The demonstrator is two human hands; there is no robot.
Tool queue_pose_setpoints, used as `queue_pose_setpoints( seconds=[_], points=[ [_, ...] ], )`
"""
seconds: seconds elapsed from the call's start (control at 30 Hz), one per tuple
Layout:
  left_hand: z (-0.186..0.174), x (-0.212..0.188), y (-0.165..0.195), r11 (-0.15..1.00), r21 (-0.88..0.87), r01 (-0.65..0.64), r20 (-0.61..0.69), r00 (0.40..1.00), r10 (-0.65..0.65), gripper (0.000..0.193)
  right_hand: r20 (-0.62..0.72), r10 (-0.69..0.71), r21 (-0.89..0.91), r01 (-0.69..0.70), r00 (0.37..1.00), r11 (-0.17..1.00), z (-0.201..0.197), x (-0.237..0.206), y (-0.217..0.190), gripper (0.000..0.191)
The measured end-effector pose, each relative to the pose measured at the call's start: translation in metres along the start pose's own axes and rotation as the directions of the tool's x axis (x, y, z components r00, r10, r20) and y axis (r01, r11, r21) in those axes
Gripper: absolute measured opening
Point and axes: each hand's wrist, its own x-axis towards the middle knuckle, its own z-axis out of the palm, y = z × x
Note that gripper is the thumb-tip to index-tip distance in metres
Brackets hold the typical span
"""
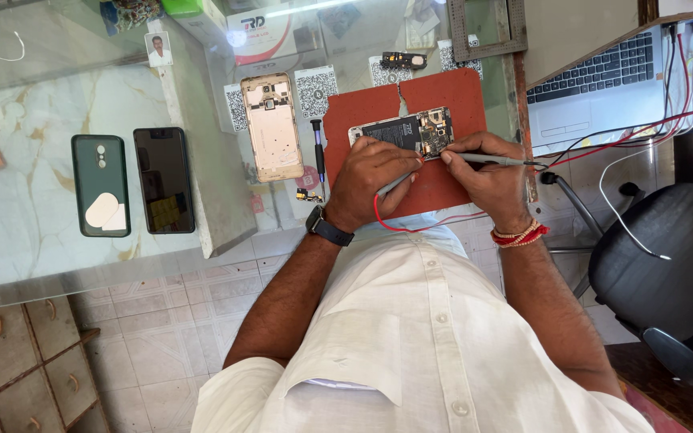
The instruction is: The person sits at a glass workbench and probes a disassembled phone motherboard with multimeter test leads, testing points on the board placed on a red mat. They then lift the phone, carry it to another bench, and position it under a microscope to continue working on the board.
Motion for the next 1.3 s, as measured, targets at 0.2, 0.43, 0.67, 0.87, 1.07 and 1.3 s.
queue_pose_setpoints(
  seconds=[0.2, 0.43, 0.67, 0.87, 1.07, 1.3],
  points=[
    [0.0006, 0.0002, 0.0002, 1.0, 0.0, -0.002, -0.001, 1.0, 0.002, 0.019, 0.0, 0.027, 0.013, -0.027, 1.0, 1.0, -0.0002, 0.0006, -0.0009, 0.011],
    [0.0001, 0.0008, 0.0001, 1.0, 0.001, -0.002, -0.003, 1.0, 0.002, 0.019, 0.0, -0.002, -0.02, 0.002, 1.0, 1.0, -0.0004, 0.0013, -0.0012, 0.011],
    [-0.0006, 0.0021, 0.001, 0.999, -0.019, 0.028, -0.013, 1.0, -0.028, 0.017, 0.003, -0.014, -0.01, 0.014, 1.0, 1.0, -0.0012, 0.002, -0.0015, 0.011],
    [-0.003, 0.0016, 0.0003, 1.0, -0.017, 0.022, -0.018, 1.0, -0.022, 0.017, 0.005, -0.025, -0.033, 0.025, 1.0, 0.999, 0.0015, 0.0032, -0.0022, 0.012],
    [-0.0036, 0.0015, -0.001, 1.0, -0.012, 0.02, -0.014, 1.0, -0.02, 0.016, 0.008, -0.035, -0.05, 0.035, 0.999, 0.998, 0.002, 0.0048, -0.0027, 0.012],
    [-0.0032, 0.0011, -0.0008, 1.0, -0.013, 0.02, -0.016, 1.0, -0.02, 0.016, 0.007, -0.031, -0.034, 0.032, 0.999, 0.999, 0.0026, 0.0049, -0.0041, 0.011]
  ],
)
